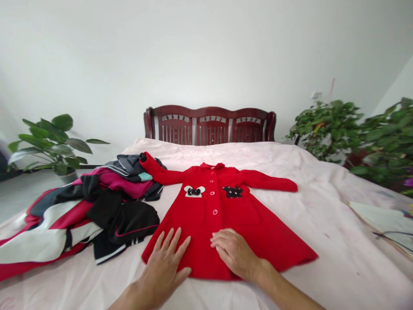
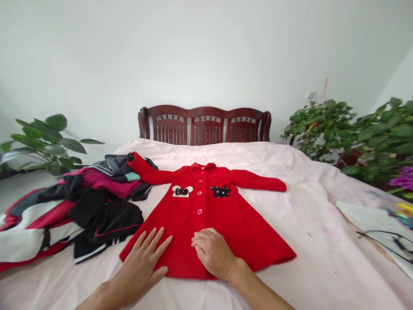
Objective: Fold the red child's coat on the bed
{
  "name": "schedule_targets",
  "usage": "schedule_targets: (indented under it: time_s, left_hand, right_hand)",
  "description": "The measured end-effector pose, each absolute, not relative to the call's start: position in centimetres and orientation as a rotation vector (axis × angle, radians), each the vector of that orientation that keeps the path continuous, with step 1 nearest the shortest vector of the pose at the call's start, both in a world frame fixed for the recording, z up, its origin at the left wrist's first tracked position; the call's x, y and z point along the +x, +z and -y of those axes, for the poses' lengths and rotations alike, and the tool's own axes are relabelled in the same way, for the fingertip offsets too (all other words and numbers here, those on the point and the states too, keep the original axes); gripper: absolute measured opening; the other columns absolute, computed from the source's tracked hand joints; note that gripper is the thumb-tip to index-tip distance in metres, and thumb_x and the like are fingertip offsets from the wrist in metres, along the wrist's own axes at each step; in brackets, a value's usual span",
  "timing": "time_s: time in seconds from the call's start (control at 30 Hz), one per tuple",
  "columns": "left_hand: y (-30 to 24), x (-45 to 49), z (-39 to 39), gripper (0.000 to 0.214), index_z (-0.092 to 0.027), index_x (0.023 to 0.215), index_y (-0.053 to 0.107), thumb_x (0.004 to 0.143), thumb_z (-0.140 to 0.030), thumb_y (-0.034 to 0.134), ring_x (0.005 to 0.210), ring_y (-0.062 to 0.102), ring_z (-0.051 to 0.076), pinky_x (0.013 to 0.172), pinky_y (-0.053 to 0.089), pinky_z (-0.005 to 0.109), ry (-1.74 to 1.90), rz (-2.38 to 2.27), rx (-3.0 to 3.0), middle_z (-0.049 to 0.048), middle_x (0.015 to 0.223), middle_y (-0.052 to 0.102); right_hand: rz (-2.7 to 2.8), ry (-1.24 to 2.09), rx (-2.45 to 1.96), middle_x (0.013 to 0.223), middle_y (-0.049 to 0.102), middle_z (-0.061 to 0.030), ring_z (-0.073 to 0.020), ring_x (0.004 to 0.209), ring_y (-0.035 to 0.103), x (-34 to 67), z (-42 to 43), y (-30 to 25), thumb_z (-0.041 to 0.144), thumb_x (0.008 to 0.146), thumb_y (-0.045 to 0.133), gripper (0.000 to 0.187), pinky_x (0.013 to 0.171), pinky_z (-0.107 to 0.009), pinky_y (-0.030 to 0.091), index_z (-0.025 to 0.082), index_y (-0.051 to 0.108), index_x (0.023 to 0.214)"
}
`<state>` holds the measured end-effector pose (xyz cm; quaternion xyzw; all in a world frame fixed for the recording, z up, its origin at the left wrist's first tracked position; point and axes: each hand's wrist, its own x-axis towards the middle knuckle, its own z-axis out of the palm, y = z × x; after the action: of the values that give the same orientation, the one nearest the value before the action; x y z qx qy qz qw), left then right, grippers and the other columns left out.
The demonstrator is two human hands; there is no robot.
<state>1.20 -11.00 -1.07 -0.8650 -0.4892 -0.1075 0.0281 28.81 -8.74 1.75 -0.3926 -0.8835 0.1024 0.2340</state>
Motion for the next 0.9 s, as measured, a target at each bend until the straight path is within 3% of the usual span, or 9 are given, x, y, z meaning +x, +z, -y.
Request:
schedule_targets:
  time_s: [0.17,0.3,0.4,0.5,0.63,0.77,0.9]
  left_hand:
    - [-0.7,-0.3,11.2,0.073,-0.035,0.147,0.046,0.080,-0.059,0.065,0.140,0.041,0.040,0.114,0.029,0.062,-0.306,1.599,-2.616,0.0144,0.154,0.043]
    - [2.0,-1.6,9.8,0.054,-0.029,0.133,0.063,0.086,-0.055,0.057,0.131,0.053,0.035,0.108,0.042,0.051,-0.284,1.824,-2.657,0.0132,0.144,0.055]
    - [4.4,-3.1,6.9,0.042,-0.029,0.112,0.074,0.096,-0.048,0.040,0.109,0.069,0.027,0.094,0.051,0.038,-0.404,2.099,-2.674,0.0071,0.119,0.073]
    - [6.0,-5.2,2.2,0.037,-0.025,0.115,0.070,0.093,-0.038,0.044,0.099,0.071,0.023,0.088,0.051,0.032,-0.682,2.292,-2.466,0.0055,0.107,0.076]
    - [8.0,-8.2,-5.1,0.047,-0.017,0.131,0.059,0.085,-0.028,0.052,0.111,0.066,0.022,0.097,0.048,0.030,-1.078,2.277,-2.056,0.0094,0.126,0.068]
    - [10.7,-9.5,-11.1,0.071,-0.005,0.147,0.035,0.086,-0.035,0.054,0.118,0.063,0.026,0.100,0.048,0.035,-1.178,2.382,-1.747,0.0214,0.138,0.056]
    - [12.3,-9.3,-15.2,0.082,-0.004,0.143,0.038,0.077,-0.044,0.066,0.120,0.061,0.035,0.099,0.049,0.044,-1.155,2.535,-1.560,0.0263,0.132,0.058]
  right_hand:
    - [2.582,0.151,-1.140,0.070,0.061,0.0007,-0.0140,0.069,0.053,28.0,6.8,3.4,0.015,0.091,0.049,0.025,0.070,-0.029,0.038,0.019,0.055,0.067]
    - [2.544,0.109,-1.122,0.071,0.055,0.0005,-0.0140,0.070,0.048,27.4,5.7,2.5,0.016,0.092,0.048,0.026,0.069,-0.029,0.034,0.019,0.051,0.067]
    - [2.466,0.094,-1.140,0.075,0.055,-0.0004,-0.0148,0.074,0.047,27.2,5.7,1.3,0.017,0.093,0.047,0.024,0.071,-0.029,0.033,0.019,0.051,0.069]
    - [2.427,0.155,-1.144,0.076,0.054,0.0000,-0.0146,0.076,0.046,27.3,5.8,0.8,0.017,0.094,0.046,0.024,0.071,-0.029,0.032,0.019,0.051,0.070]
    - [2.394,0.218,-1.180,0.077,0.055,0.0001,-0.0145,0.077,0.047,27.3,5.7,0.5,0.016,0.094,0.047,0.023,0.072,-0.029,0.030,0.019,0.052,0.072]
    - [2.373,0.242,-1.200,0.076,0.056,0.0001,-0.0141,0.076,0.046,27.3,5.4,0.1,0.016,0.093,0.047,0.023,0.071,-0.029,0.029,0.019,0.051,0.071]
    - [2.386,0.229,-1.160,0.076,0.057,-0.0006,-0.0142,0.074,0.046,27.4,5.0,-0.5,0.015,0.091,0.047,0.021,0.068,-0.030,0.027,0.019,0.052,0.072]
